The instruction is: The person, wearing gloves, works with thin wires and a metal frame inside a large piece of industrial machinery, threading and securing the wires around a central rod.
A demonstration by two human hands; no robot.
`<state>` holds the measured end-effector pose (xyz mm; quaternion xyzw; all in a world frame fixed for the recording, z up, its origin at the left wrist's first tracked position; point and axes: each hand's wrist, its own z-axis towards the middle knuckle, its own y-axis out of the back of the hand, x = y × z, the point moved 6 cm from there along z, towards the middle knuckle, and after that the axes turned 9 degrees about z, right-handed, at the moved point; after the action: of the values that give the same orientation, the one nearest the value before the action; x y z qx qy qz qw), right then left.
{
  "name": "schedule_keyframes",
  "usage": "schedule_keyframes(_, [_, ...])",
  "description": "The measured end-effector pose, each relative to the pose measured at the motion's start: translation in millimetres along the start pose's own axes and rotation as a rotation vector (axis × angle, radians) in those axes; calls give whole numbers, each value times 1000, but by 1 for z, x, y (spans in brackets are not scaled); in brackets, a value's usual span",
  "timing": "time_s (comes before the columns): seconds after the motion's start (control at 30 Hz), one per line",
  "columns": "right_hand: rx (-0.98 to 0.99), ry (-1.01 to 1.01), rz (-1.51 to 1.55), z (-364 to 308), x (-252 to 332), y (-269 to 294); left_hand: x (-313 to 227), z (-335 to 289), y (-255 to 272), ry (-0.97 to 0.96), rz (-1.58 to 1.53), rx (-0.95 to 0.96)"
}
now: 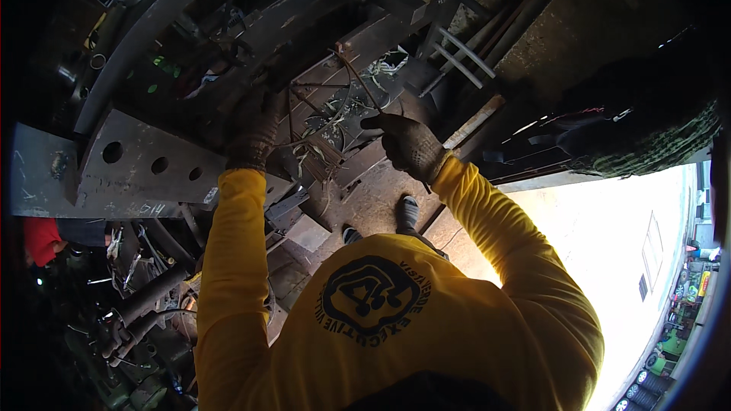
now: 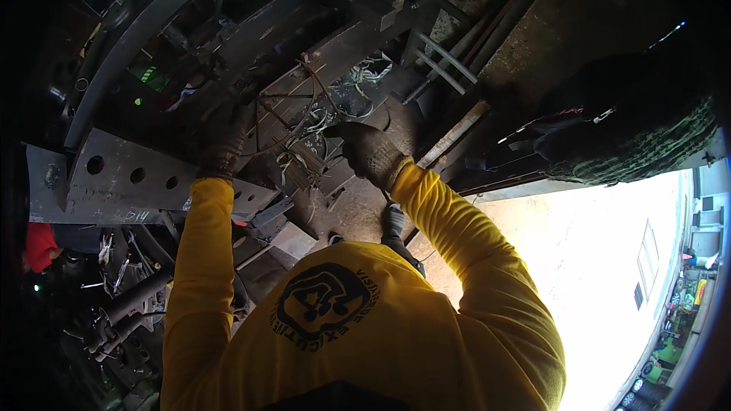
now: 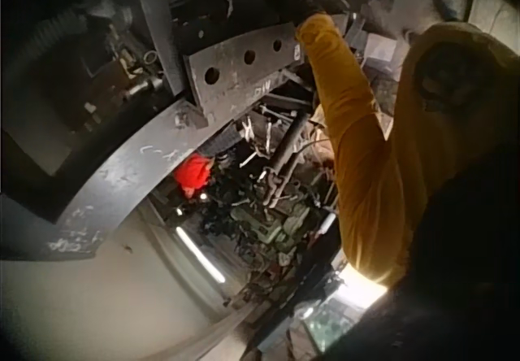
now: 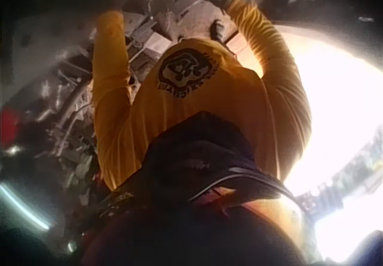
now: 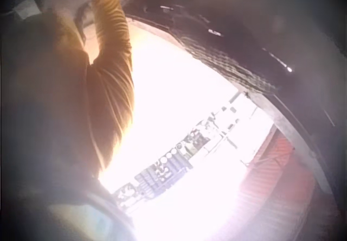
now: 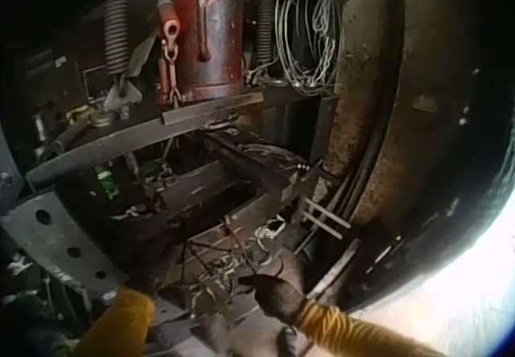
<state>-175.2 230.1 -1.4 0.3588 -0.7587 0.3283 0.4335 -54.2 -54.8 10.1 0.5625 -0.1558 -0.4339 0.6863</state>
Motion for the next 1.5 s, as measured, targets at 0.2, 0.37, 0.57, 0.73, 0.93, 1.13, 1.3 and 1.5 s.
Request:
schedule_keyframes(0.2, [24,-83,144,15,-8,7,-17,1,10,22,-68,68])
schedule_keyframes(0.37, [-109,119,-70,11,-6,-11,-11,-2,6,56,43,68])
schedule_keyframes(0.57, [-338,57,569,41,-43,-65,-21,0,5,-24,-9,32])
schedule_keyframes(0.73, [-213,94,458,40,-34,-70,-19,0,10,-14,5,74])
schedule_keyframes(0.93, [-46,352,-383,35,9,-25,-20,2,14,-6,-25,77])
schedule_keyframes(1.13, [13,-73,93,47,4,-11,-20,3,8,-12,-11,77])
schedule_keyframes(1.3, [-78,151,-123,47,0,-21,-24,0,13,-15,41,51])
schedule_keyframes(1.5, [-337,42,868,62,-29,-56,-31,2,10,-65,33,32])
